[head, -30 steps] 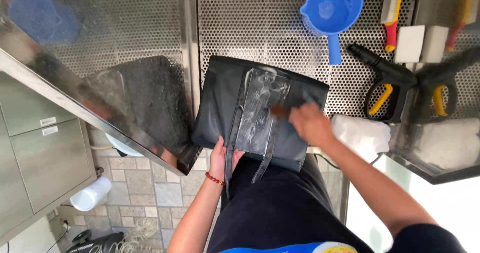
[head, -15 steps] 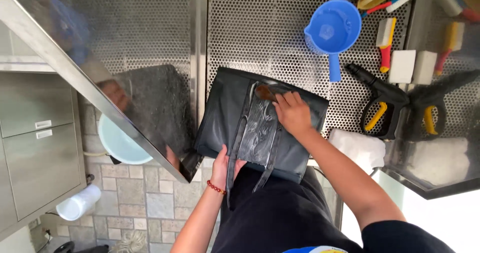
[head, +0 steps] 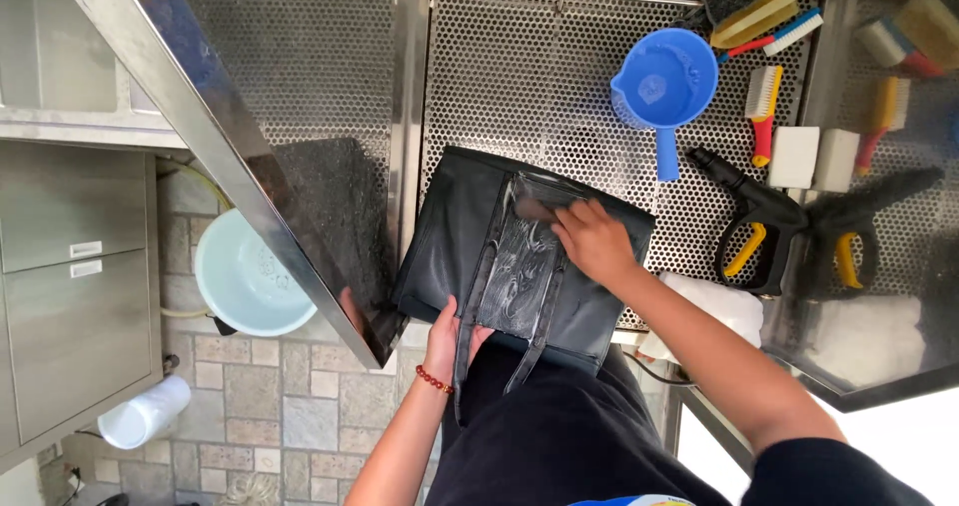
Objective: The person is cleaning a black leather tote bag using a brush and cleaning solution inside a cleaning station.
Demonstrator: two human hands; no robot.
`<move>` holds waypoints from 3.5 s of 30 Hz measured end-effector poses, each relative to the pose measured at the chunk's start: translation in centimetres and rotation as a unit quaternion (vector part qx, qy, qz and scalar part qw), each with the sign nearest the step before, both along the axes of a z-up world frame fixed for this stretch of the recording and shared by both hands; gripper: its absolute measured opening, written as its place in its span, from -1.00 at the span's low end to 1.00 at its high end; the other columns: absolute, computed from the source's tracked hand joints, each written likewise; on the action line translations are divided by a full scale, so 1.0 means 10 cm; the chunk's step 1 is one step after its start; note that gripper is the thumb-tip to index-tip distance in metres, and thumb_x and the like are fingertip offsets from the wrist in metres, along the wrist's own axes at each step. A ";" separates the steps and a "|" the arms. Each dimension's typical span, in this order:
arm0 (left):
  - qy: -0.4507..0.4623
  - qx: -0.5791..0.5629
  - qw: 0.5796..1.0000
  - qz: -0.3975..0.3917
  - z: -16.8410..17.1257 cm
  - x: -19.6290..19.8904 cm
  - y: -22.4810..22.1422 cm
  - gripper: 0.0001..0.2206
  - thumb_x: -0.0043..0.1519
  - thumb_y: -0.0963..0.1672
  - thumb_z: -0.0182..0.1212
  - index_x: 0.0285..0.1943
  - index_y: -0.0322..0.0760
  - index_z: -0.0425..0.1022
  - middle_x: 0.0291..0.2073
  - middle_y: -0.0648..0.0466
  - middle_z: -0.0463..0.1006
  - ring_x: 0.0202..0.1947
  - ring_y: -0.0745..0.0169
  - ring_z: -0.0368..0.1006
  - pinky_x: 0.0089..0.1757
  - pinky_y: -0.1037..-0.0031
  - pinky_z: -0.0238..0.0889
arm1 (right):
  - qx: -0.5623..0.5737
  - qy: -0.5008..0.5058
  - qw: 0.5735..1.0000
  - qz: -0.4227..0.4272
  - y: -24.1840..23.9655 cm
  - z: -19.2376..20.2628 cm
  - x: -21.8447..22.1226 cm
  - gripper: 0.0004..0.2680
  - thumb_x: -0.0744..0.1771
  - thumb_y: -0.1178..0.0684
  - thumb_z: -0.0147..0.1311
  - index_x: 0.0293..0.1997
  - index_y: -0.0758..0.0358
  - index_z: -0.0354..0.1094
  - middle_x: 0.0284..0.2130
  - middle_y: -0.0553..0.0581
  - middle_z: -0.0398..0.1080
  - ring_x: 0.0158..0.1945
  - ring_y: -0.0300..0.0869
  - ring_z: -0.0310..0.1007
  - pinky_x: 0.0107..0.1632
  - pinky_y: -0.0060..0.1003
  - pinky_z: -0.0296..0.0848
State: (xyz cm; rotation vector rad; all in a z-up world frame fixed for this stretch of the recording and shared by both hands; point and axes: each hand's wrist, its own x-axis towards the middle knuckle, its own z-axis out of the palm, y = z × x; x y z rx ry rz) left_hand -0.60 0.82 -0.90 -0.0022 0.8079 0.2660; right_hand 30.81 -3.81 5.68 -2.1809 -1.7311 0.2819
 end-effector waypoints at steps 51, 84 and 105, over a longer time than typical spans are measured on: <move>0.033 0.082 0.996 0.021 0.05 0.04 0.01 -0.42 0.47 0.11 -0.15 0.30 -0.53 0.32 0.14 -0.19 0.50 0.19 -0.09 0.39 0.21 0.09 0.22 | 0.041 0.075 0.931 -0.354 -3.24 -0.37 0.09 -0.77 0.21 0.18 0.24 -0.06 0.31 0.51 0.09 0.19 0.46 0.22 0.08 0.41 0.29 -0.04 0.37; 0.015 0.048 0.999 0.017 0.14 0.30 0.00 -0.43 0.39 0.08 -0.16 0.34 -0.48 0.31 0.25 -0.18 0.46 0.31 -0.03 0.33 0.31 0.17 0.11 | 0.062 0.348 0.934 -0.048 -0.30 -0.73 -1.17 -0.66 0.28 0.32 -0.02 0.19 0.29 0.40 0.20 0.31 0.41 0.29 0.14 0.39 0.40 -0.06 0.23; -0.068 -0.024 0.993 0.090 0.21 0.33 0.04 -0.50 0.40 0.04 -0.04 0.34 -0.45 0.34 0.27 -0.11 0.45 0.35 -0.02 0.30 0.36 0.16 0.01 | 0.086 0.263 0.961 -0.014 0.00 -0.66 -0.88 -0.53 0.26 0.24 0.06 0.37 0.38 0.21 0.40 0.35 0.17 0.53 0.17 0.01 0.52 0.19 -0.08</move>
